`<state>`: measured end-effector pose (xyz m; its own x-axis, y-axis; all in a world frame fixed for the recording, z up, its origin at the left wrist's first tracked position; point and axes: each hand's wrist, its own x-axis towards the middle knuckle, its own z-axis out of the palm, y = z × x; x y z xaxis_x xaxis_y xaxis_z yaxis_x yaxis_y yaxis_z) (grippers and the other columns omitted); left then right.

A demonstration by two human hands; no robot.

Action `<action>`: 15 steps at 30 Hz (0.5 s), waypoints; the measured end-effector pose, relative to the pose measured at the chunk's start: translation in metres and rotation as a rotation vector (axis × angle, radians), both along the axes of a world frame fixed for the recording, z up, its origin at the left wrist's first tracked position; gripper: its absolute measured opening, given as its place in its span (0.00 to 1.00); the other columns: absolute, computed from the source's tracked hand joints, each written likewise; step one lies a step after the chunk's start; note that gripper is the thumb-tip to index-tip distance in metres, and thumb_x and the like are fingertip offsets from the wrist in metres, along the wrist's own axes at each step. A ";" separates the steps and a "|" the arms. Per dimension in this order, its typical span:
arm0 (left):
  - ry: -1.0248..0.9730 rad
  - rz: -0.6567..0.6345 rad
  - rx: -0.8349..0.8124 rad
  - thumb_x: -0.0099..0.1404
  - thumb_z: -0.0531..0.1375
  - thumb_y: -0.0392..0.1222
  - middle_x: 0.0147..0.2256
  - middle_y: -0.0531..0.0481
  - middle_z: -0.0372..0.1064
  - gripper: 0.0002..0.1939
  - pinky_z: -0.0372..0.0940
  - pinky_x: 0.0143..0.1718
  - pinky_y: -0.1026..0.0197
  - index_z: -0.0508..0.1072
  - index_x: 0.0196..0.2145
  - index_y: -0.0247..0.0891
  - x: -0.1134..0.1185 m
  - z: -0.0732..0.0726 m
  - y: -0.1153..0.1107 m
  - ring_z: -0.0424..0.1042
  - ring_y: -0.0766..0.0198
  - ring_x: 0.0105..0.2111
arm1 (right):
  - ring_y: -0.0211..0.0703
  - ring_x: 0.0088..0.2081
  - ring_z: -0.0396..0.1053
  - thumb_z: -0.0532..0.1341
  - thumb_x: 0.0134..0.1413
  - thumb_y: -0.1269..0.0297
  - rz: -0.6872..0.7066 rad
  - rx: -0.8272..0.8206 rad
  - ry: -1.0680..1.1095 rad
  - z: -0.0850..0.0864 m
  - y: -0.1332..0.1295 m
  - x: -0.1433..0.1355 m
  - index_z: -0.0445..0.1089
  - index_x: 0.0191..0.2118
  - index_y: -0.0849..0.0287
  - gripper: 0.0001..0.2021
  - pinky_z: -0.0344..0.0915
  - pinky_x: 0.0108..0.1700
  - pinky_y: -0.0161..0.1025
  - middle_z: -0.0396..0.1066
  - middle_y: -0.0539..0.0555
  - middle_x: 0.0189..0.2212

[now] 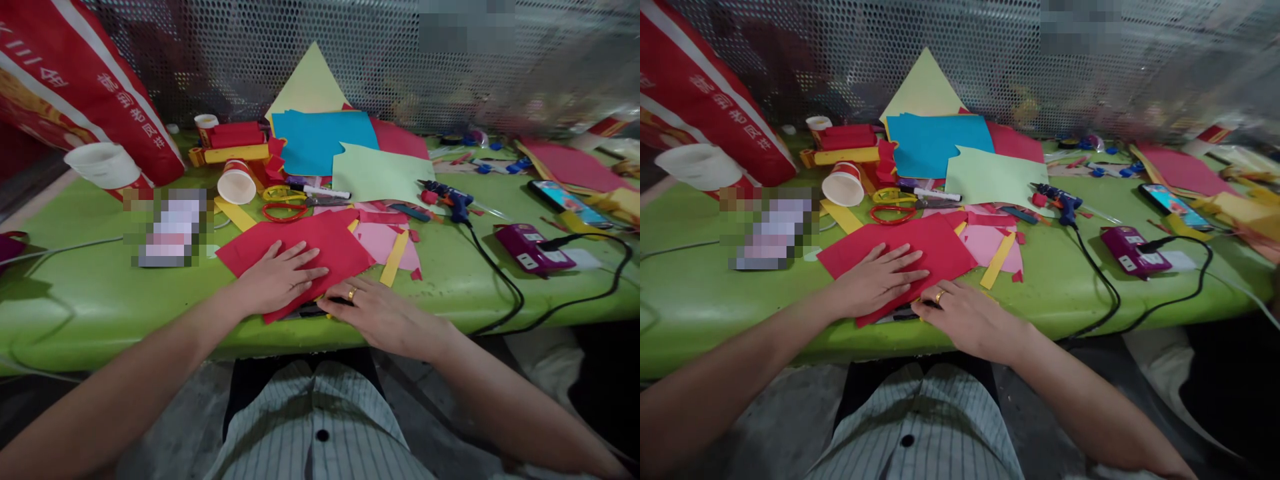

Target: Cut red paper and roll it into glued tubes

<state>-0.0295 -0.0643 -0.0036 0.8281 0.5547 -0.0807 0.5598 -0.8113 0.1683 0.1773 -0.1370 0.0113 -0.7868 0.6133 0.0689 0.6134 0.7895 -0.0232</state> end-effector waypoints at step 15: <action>-0.005 -0.002 0.012 0.70 0.41 0.46 0.62 0.50 0.50 0.21 0.42 0.57 0.37 0.58 0.58 0.51 0.000 0.000 0.000 0.44 0.52 0.63 | 0.47 0.41 0.68 0.53 0.52 0.78 -0.078 -0.013 -0.023 -0.002 -0.005 0.000 0.65 0.51 0.61 0.20 0.67 0.41 0.44 0.70 0.60 0.43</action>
<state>-0.0299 -0.0641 -0.0040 0.8294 0.5542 -0.0703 0.5577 -0.8142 0.1615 0.1774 -0.1425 0.0097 -0.7377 0.6738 0.0435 0.6737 0.7388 -0.0182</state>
